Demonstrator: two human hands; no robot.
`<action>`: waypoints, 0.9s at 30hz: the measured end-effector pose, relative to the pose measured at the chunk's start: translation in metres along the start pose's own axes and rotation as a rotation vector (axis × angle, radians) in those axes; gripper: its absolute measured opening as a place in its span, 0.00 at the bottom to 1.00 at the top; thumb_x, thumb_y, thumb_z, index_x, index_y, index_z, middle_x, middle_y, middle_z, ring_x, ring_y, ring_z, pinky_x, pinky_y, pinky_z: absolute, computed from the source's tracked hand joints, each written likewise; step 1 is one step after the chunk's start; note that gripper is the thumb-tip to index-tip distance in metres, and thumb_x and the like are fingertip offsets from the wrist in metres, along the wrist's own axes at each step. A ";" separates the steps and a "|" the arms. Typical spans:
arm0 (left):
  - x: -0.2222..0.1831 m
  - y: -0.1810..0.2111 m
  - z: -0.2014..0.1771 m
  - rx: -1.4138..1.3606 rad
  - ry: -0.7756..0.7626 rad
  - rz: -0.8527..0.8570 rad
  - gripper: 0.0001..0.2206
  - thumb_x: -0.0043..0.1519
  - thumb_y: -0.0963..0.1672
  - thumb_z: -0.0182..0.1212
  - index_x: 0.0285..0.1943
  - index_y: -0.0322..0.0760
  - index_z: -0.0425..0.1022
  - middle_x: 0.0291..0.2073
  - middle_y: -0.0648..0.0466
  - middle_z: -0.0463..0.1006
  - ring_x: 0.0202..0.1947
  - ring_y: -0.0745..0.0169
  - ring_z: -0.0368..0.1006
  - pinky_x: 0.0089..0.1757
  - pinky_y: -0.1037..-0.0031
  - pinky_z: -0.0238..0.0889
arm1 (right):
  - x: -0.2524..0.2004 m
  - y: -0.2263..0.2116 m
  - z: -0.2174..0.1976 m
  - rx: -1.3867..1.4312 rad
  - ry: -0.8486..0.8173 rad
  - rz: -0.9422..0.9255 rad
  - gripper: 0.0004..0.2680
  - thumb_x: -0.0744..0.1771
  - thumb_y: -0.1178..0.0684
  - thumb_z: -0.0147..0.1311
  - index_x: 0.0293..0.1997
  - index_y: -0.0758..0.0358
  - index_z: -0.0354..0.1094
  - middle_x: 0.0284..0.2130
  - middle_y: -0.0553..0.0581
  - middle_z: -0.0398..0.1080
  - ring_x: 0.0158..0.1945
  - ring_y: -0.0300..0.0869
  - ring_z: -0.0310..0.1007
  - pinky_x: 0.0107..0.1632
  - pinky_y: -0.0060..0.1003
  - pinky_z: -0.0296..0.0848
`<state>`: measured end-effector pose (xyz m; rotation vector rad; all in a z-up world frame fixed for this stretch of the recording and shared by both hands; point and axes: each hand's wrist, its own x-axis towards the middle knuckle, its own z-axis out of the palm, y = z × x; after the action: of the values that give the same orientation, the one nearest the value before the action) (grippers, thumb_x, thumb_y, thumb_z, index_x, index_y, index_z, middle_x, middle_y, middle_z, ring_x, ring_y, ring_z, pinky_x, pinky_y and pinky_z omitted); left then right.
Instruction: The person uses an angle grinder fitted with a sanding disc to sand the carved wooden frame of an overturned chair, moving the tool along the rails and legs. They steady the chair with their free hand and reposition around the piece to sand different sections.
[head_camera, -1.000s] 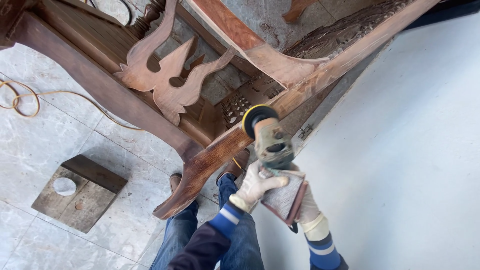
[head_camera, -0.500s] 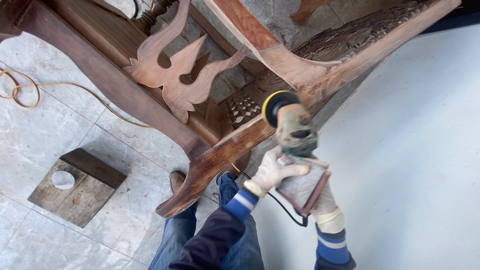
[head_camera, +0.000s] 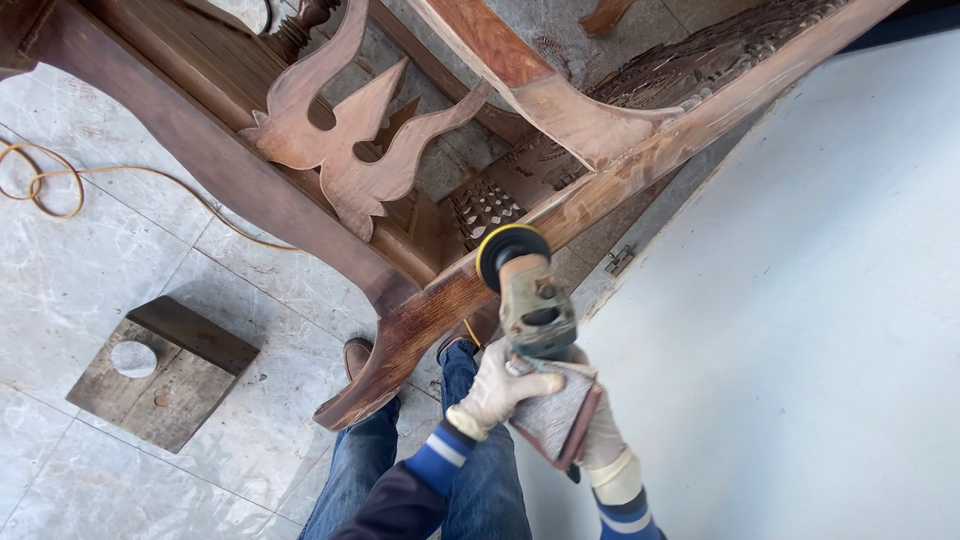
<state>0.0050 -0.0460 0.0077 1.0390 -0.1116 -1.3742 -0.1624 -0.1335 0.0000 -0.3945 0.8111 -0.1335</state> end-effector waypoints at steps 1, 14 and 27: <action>-0.005 0.001 -0.002 0.002 0.000 0.000 0.35 0.48 0.52 0.77 0.61 0.27 0.73 0.50 0.45 0.81 0.50 0.53 0.78 0.55 0.66 0.72 | -0.003 0.005 0.003 0.002 -0.001 -0.001 0.24 0.69 0.37 0.47 0.72 0.51 0.50 0.59 0.65 0.62 0.59 0.50 0.69 0.56 0.48 0.75; 0.041 0.002 0.016 0.025 0.004 -0.117 0.33 0.45 0.48 0.77 0.59 0.28 0.73 0.47 0.46 0.81 0.46 0.57 0.78 0.51 0.67 0.73 | 0.006 -0.034 -0.013 0.103 0.111 -0.013 0.27 0.66 0.31 0.48 0.71 0.46 0.48 0.59 0.62 0.64 0.59 0.53 0.70 0.57 0.52 0.77; 0.005 -0.017 -0.004 -0.143 0.010 0.006 0.32 0.51 0.46 0.78 0.60 0.20 0.72 0.50 0.41 0.79 0.50 0.53 0.76 0.56 0.64 0.68 | 0.006 -0.021 0.033 0.048 -0.009 -0.040 0.20 0.71 0.48 0.47 0.72 0.64 0.52 0.58 0.62 0.64 0.59 0.44 0.68 0.62 0.37 0.71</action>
<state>-0.0037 -0.0453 -0.0084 0.9255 -0.0086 -1.3510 -0.1334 -0.1449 0.0248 -0.3656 0.7897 -0.1883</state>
